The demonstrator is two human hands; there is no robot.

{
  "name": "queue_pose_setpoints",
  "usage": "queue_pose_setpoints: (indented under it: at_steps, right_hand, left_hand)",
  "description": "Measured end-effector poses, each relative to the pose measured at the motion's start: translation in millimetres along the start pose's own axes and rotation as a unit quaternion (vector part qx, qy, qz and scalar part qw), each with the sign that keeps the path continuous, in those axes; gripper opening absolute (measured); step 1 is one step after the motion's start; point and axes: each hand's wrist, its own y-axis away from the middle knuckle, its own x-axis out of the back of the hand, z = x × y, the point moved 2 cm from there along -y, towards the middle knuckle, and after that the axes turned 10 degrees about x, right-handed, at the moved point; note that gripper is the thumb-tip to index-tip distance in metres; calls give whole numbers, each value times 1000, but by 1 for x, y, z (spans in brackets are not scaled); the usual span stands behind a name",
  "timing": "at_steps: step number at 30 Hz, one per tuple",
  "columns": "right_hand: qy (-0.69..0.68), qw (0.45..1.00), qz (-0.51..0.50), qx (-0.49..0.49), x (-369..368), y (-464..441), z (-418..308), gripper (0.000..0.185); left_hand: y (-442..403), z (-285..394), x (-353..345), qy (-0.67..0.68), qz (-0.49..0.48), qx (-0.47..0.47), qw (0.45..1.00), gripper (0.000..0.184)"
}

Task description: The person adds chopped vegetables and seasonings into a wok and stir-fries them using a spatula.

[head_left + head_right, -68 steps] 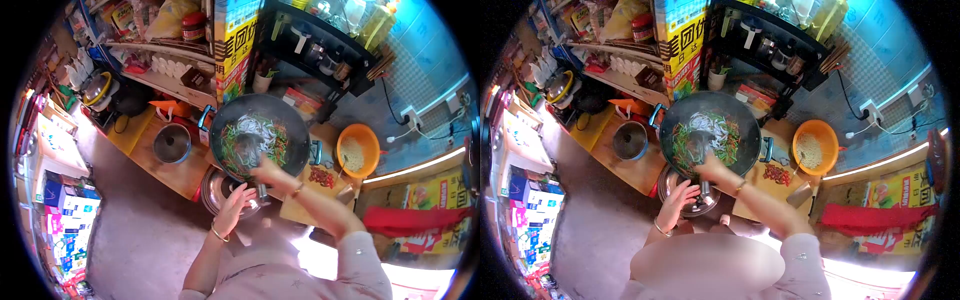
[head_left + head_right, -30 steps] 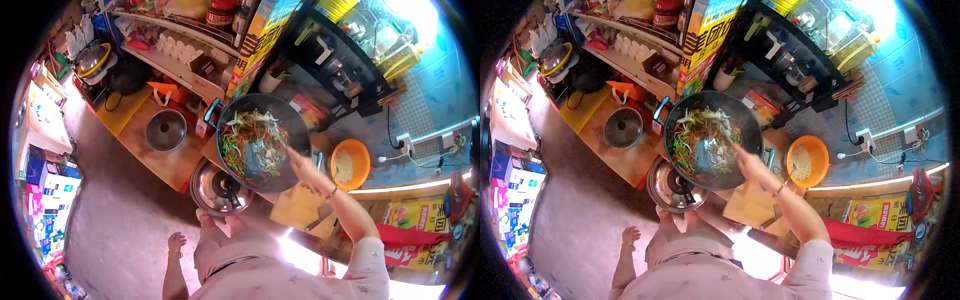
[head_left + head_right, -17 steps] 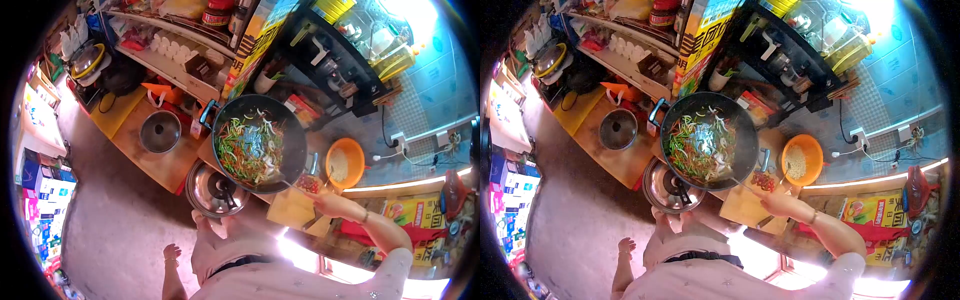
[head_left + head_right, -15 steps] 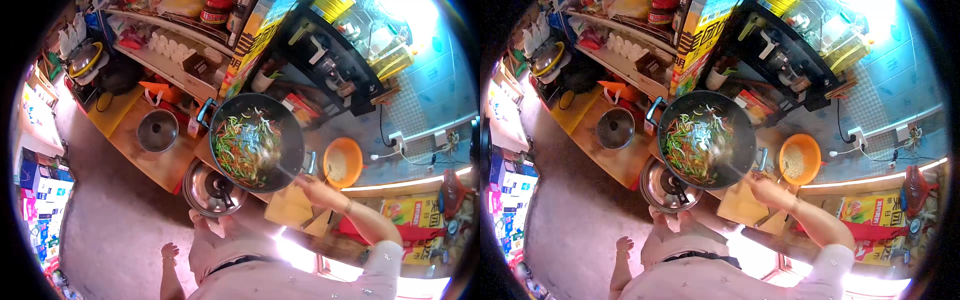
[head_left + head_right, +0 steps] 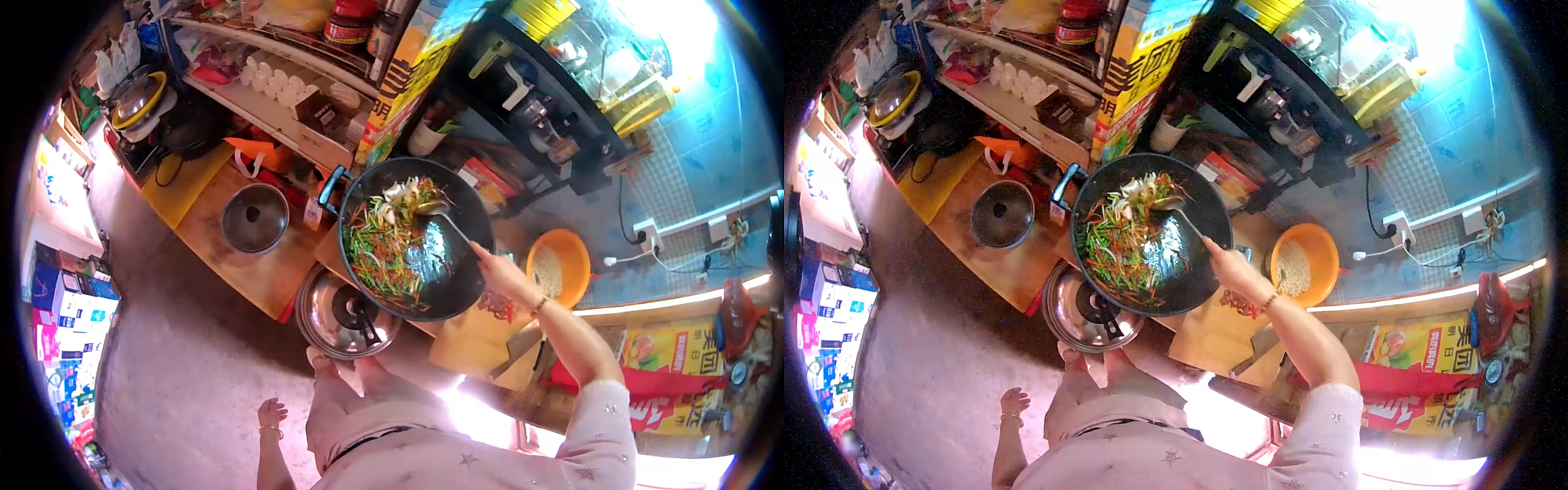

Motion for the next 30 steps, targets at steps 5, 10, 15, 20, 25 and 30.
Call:
queue_pose_setpoints:
  at_steps: [5,10,15,20,25,30]
  right_hand:
    - [-670,679,33,-300,-3,13,-2,46]
    - [-615,764,-72,-182,5,-42,-57,44]
    - [-172,964,-128,158,5,-5,-50,48]
    - [-113,961,-242,78,78,53,-34,50]
    - [-148,951,-265,56,45,108,-40,51]
    - [-162,985,-65,-2,-22,35,-57,50]
  left_hand:
    - [-4,-17,13,79,8,8,997,23]
    - [4,-22,14,30,29,13,999,20]
    - [-1,-24,5,-4,8,20,1000,23]
    - [8,6,-21,-12,-30,-32,999,27]
    - [15,15,-33,9,-24,-33,999,28]
    - [9,-9,-24,37,-59,33,997,27]
